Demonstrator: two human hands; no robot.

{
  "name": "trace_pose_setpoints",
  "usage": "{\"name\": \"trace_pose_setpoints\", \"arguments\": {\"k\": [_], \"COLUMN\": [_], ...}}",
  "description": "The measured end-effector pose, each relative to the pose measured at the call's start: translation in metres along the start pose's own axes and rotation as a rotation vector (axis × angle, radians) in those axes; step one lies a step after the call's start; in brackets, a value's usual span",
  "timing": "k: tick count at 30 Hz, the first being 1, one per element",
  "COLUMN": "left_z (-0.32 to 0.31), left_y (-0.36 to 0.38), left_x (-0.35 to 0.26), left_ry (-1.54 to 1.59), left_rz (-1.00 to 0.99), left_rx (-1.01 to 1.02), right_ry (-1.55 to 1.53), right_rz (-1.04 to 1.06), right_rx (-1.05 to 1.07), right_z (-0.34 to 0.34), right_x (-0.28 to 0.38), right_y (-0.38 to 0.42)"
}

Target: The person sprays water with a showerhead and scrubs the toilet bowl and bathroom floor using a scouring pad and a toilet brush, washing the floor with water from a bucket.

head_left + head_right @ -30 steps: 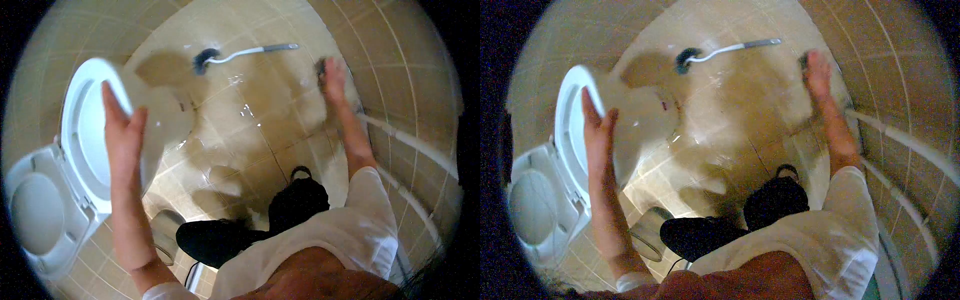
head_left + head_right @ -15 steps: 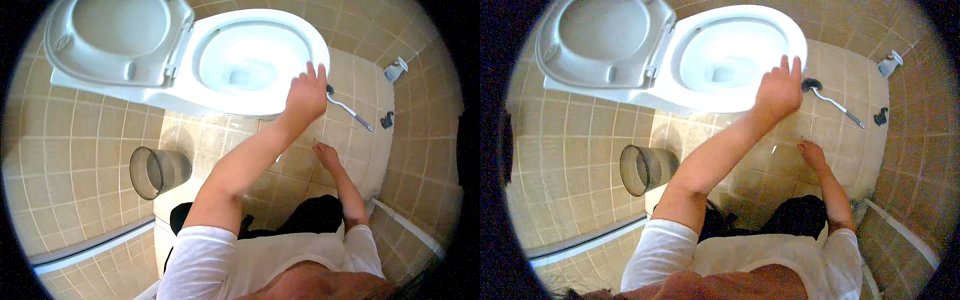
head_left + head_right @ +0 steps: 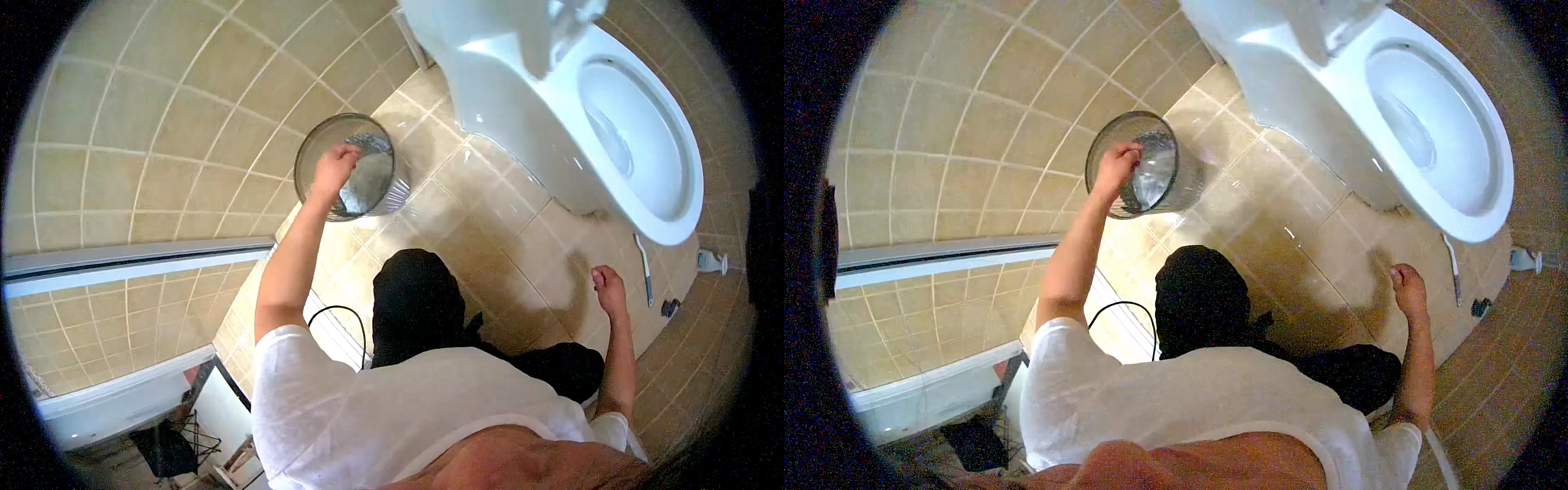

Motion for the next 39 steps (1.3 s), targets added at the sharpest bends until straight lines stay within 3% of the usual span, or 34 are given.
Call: {"name": "trace_pose_setpoints", "arguments": {"k": [2,5,7,9,11,13,14,16,17,18,19,20,22,23,25,28,31,33,35,37,39], "left_z": [0.004,0.007,0.009,0.004,0.001,-0.015,-0.021,-0.063,-0.083,-0.106,-0.099,-0.128,-0.137,-0.135,-0.109,-0.044,0.009,0.018,0.006,-0.026,-0.054], "left_y": [-0.007,-0.035,-0.089,-0.126,-0.122,-0.047,-0.056,-0.058,-0.053,-0.035,-0.012,-0.010,0.009,0.013,0.004,-0.040,-0.090,-0.102,-0.114,-0.066,-0.070], "left_x": [0.041,0.090,0.156,0.221,0.212,0.164,0.152,0.124,0.083,0.024,-0.028,-0.047,-0.087,-0.089,-0.099,-0.026,0.094,0.171,0.201,0.178,0.117], "left_ry": [0.153,0.263,-0.182,-0.354,-0.434,0.835,0.837,0.928,1.031,1.131,0.865,0.964,0.734,0.732,0.690,0.513,0.210,0.230,-0.240,0.721,0.924], "left_rz": [0.320,0.494,0.200,0.014,-0.086,0.629,0.635,0.951,0.855,0.763,0.667,0.517,0.323,0.321,0.083,0.079,0.078,0.401,0.268,0.945,0.845], "left_rx": [0.138,0.194,0.342,0.339,0.352,0.611,0.622,0.847,0.907,0.978,0.620,0.933,0.863,0.871,0.810,0.385,0.037,0.032,0.134,0.324,0.576], "right_ry": [0.066,0.108,0.108,0.136,0.146,0.153,0.130,0.024,-0.056,-0.351,-0.641,-0.833,-1.228,-1.434,-1.349,-1.222,-1.130,-1.090,-0.795,-0.842,-0.724], "right_rz": [0.066,0.140,0.146,0.242,0.255,0.274,0.295,0.262,0.203,0.038,-0.116,-0.122,-0.155,-0.189,-0.111,-0.021,-0.058,-0.086,-0.140,-0.155,-0.120], "right_rx": [-0.005,0.048,0.110,0.091,0.110,0.128,0.144,0.213,0.266,0.324,0.376,0.370,0.301,0.239,0.230,0.221,0.249,0.278,0.182,0.239,0.290], "right_z": [0.011,0.012,0.006,-0.002,-0.009,-0.020,-0.028,-0.048,-0.058,-0.070,-0.082,-0.079,-0.068,-0.061,-0.043,-0.025,-0.036,-0.053,-0.068,-0.112,-0.107], "right_x": [0.042,0.110,0.140,0.171,0.194,0.208,0.214,0.229,0.241,0.258,0.282,0.312,0.358,0.365,0.374,0.383,0.370,0.361,0.337,0.306,0.322], "right_y": [-0.011,-0.028,-0.032,-0.033,-0.034,-0.039,-0.042,-0.053,-0.064,-0.079,-0.097,-0.110,-0.136,-0.147,-0.176,-0.189,-0.193,-0.192,-0.188,-0.194,-0.188]}}
Point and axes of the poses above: each hand's wrist, its own y-axis away from the middle knuckle, its own z-axis out of the back of the hand, x = y × z, the point moved 8 cm from there along -y, towards the middle knuckle, and after that the axes turned 13 degrees about y, right-handed, at the moved point
